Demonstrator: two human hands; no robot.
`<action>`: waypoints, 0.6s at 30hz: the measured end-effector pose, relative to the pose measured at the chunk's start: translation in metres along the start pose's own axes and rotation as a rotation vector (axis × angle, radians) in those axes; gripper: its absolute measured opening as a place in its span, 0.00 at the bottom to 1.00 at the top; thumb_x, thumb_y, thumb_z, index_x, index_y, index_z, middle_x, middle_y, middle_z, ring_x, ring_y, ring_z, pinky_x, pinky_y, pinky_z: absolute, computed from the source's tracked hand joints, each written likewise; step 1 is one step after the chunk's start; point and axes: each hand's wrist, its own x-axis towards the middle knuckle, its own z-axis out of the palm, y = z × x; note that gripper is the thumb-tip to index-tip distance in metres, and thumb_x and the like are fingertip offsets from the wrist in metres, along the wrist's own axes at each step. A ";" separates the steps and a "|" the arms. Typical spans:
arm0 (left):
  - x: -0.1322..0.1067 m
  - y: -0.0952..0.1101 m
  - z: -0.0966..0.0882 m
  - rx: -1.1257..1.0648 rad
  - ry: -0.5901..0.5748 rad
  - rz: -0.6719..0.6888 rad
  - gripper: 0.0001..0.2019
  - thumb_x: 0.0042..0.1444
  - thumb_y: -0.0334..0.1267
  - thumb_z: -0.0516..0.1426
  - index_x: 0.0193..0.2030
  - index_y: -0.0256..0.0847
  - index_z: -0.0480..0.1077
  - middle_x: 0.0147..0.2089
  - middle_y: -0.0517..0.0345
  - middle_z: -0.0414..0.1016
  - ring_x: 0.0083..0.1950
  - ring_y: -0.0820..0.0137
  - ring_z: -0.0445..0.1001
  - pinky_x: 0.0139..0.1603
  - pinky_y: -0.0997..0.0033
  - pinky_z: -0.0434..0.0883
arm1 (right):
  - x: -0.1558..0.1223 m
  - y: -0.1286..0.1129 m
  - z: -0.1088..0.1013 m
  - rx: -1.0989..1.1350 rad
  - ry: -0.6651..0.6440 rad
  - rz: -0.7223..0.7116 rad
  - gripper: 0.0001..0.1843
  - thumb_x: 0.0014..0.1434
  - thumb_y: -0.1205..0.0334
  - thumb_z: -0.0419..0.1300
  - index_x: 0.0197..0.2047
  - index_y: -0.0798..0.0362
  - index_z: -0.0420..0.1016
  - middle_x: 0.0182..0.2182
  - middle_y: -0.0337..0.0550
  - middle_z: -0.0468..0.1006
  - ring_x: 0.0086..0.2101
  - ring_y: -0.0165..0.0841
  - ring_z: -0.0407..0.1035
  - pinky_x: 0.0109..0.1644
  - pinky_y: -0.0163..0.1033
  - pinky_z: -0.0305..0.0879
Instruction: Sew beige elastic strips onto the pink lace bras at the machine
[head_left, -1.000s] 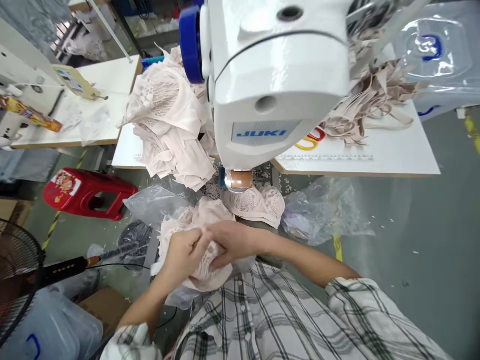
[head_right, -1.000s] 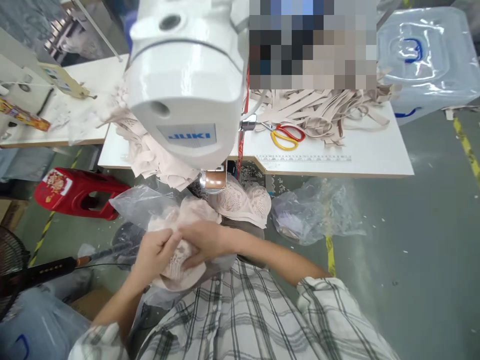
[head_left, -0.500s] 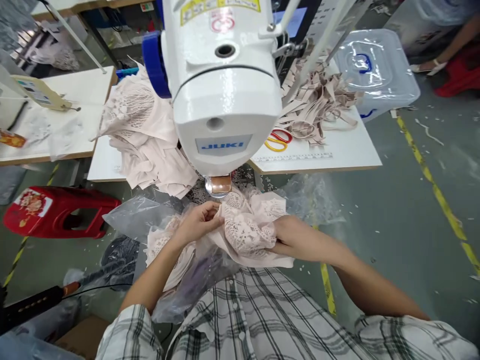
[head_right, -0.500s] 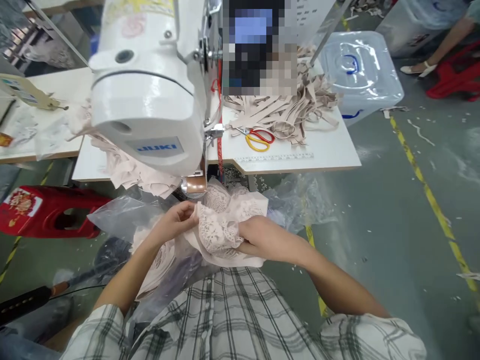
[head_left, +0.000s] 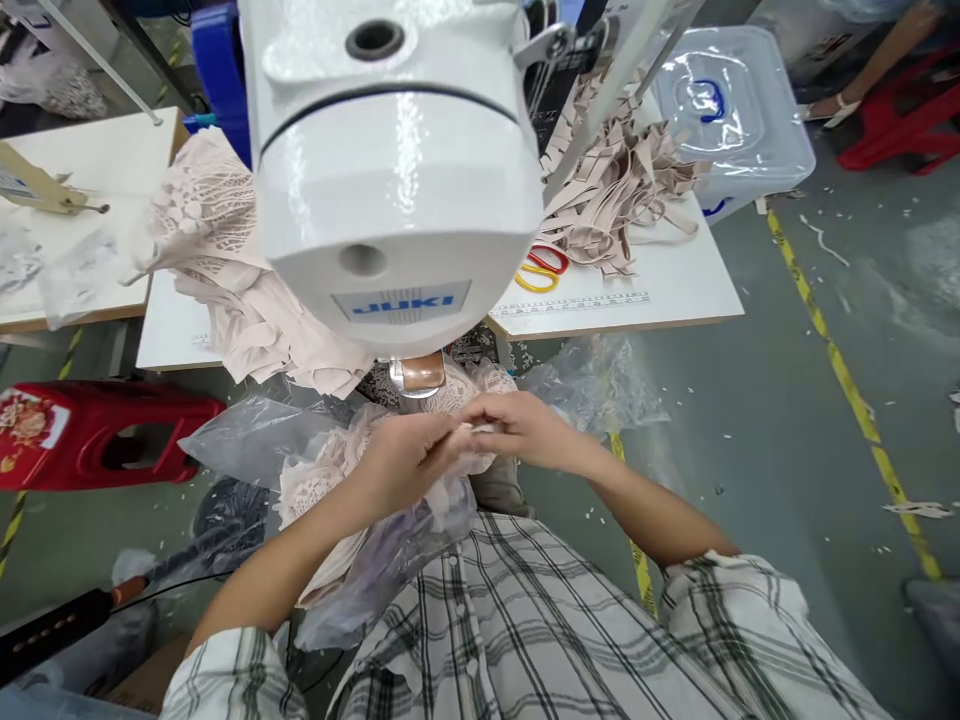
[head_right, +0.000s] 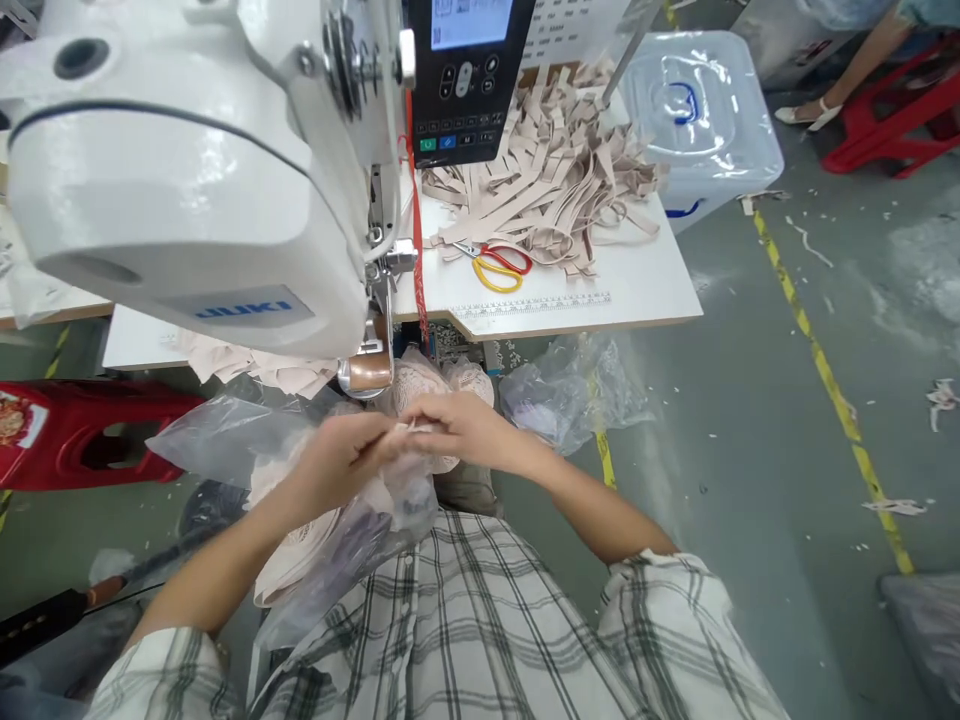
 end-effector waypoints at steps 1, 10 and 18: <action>0.000 0.000 -0.007 0.017 0.060 -0.059 0.21 0.68 0.45 0.55 0.23 0.39 0.61 0.20 0.66 0.58 0.23 0.77 0.55 0.25 0.74 0.51 | 0.007 0.000 0.002 0.047 0.045 0.033 0.18 0.67 0.45 0.59 0.39 0.52 0.78 0.29 0.40 0.78 0.30 0.31 0.71 0.35 0.34 0.63; 0.024 -0.020 -0.045 -0.068 0.376 -0.427 0.21 0.57 0.45 0.61 0.19 0.40 0.60 0.22 0.63 0.62 0.26 0.75 0.59 0.26 0.75 0.56 | 0.061 0.005 -0.016 0.096 0.216 0.193 0.22 0.60 0.42 0.64 0.28 0.54 0.74 0.18 0.31 0.60 0.21 0.24 0.52 0.26 0.33 0.46; 0.036 -0.024 -0.047 0.104 0.416 -0.350 0.18 0.55 0.45 0.57 0.21 0.42 0.55 0.22 0.63 0.57 0.29 0.73 0.57 0.28 0.74 0.56 | 0.072 0.003 -0.029 0.152 0.231 0.178 0.22 0.56 0.45 0.68 0.26 0.55 0.73 0.19 0.31 0.59 0.23 0.23 0.52 0.27 0.33 0.45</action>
